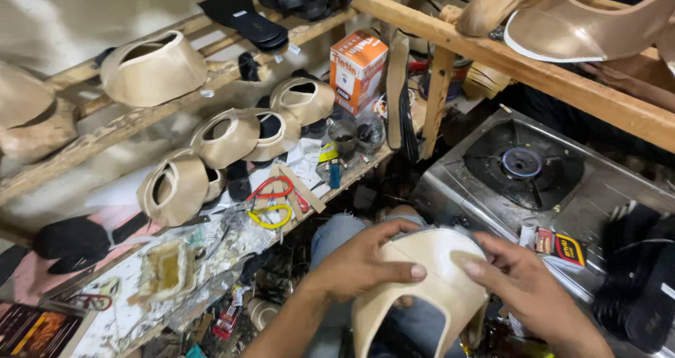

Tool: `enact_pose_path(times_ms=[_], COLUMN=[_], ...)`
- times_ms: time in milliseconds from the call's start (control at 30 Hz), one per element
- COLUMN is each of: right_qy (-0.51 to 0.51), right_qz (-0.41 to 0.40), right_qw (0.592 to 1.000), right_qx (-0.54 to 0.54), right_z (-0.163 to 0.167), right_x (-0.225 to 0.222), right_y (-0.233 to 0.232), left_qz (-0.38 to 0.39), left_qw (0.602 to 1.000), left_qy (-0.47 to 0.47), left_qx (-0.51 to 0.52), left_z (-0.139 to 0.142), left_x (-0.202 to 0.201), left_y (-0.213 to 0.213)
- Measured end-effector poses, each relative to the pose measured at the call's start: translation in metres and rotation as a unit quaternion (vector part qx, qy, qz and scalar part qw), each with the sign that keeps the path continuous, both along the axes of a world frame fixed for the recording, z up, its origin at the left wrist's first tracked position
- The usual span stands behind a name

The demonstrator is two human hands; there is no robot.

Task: The person sits on the floor and works on a beige shoe upper, using a knife-like tool to trim and shape the edges. They repeatedly turn the shoe, scrape the interior, and adjust the opening while handling the shoe one at a time.

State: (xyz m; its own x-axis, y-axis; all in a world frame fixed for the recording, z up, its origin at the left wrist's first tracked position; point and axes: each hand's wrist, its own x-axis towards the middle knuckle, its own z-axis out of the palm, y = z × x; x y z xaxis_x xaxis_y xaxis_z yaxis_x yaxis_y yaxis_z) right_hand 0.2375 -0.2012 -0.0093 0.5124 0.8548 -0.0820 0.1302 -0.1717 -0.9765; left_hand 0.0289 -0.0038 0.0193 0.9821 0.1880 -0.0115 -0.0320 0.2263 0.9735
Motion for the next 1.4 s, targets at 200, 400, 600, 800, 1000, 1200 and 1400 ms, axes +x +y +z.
enact_pose_path(times_ms=[200,400,600,800,1000,1200,1400], right_qy=[0.217,0.287,0.196,0.220,0.296,0.303,0.234], right_qz=[-0.089,-0.091,-0.179,-0.194,-0.203,-0.251,-0.270], right_qw=[0.965,0.951,0.963,0.955,0.930,0.914,0.934], right_qx=[0.118,0.073,-0.042,0.039,0.084,0.097,0.031], right_z=[0.012,-0.006,-0.058,-0.101,-0.119,-0.122,-0.114], right_x=[0.010,0.001,-0.046,-0.053,-0.046,-0.052,-0.054], right_y=[0.062,0.094,0.050,0.045,0.036,0.036,0.034], left_qz=[0.101,0.324,0.463,0.507,0.529,0.561,0.583], left_qw=[0.983,0.927,0.878,0.852,0.833,0.818,0.808], left_qy=[-0.020,-0.014,0.125,0.114,0.089,0.120,0.085], left_qx=[-0.151,-0.190,0.008,0.067,0.133,0.043,-0.018], left_z=[-0.022,-0.035,-0.059,-0.090,-0.090,-0.090,-0.088], left_x=[-0.052,-0.075,-0.093,-0.077,-0.074,-0.065,-0.055], left_y=[0.016,0.029,-0.018,-0.043,-0.056,-0.058,-0.056])
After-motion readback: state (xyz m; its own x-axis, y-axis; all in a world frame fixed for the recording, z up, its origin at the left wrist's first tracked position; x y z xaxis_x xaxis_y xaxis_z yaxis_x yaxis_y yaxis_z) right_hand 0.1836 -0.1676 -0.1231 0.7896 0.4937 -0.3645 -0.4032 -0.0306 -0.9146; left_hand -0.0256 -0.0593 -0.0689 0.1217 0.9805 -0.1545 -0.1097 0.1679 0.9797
